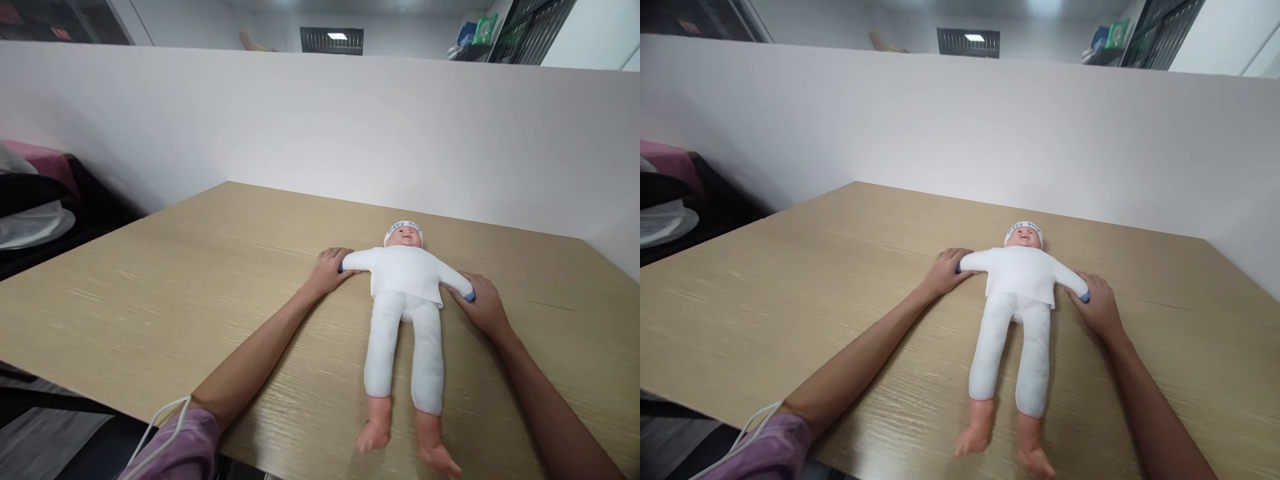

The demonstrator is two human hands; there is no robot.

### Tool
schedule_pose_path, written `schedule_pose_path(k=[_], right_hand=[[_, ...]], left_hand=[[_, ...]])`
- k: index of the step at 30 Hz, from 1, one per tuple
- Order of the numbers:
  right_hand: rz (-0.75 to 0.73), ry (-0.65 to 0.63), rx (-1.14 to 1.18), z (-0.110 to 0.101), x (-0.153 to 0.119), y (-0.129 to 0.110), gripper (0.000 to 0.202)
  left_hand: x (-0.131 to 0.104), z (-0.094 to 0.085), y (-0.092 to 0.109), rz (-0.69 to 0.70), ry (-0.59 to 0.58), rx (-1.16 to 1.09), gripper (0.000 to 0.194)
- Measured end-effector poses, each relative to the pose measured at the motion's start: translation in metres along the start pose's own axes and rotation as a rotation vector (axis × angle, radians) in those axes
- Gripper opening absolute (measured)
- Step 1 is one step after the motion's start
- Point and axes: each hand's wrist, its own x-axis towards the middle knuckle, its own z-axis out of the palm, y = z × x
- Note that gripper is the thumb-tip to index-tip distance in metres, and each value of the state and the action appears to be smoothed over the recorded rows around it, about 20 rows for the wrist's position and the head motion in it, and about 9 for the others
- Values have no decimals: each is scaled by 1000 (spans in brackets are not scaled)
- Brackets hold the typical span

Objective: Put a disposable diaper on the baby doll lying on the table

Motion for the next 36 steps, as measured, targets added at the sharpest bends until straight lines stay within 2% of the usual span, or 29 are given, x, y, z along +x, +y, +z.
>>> schedule_pose_path(k=[5, 10, 16, 18, 20, 23, 26, 28, 29, 32, 33, 34, 35, 36], right_hand=[[27, -48, 59, 3, -2, 1, 68], [64, -86, 105, 4, -2, 0, 68], [81, 37, 2, 5, -15, -11, 84], [79, 95, 21, 4, -25, -24, 82], [82, 145, 72, 0, -37, -44, 76], [124, 201, 194, -17, -61, -90, 67], [216, 250, 333, -47, -102, -147, 56], [225, 239, 383, -69, -145, -179, 52], [208, 224, 396, -77, -171, -191, 50], [81, 249, 346, -90, -259, -205, 32], [37, 243, 337, -90, -287, -204, 26], [24, 217, 336, -87, -313, -202, 19], [70, 182, 332, -82, -335, -199, 15], [175, 172, 322, -77, -354, -197, 14]], left_hand=[[1, 5, -7, -29, -24, 7, 64], [1, 5, -6, -49, -42, 27, 65], [-15, -1, 12, -112, 41, 50, 67], [-26, -5, 25, -137, 102, 46, 66], [-38, -12, 41, -141, 146, 28, 57], [-59, -28, 74, -96, 158, -16, 42], [-98, -42, 111, -51, 166, -94, 41], [-142, -45, 135, -34, 143, -188, 46], [-168, -42, 146, -7, 79, -226, 52], [-256, -23, 179, 330, -367, -393, 59], [-283, -14, 190, 412, -464, -447, 60], [-308, -4, 200, 451, -513, -497, 62], [-330, 5, 211, 407, -521, -543, 63], [-348, 13, 221, 297, -514, -592, 62]])
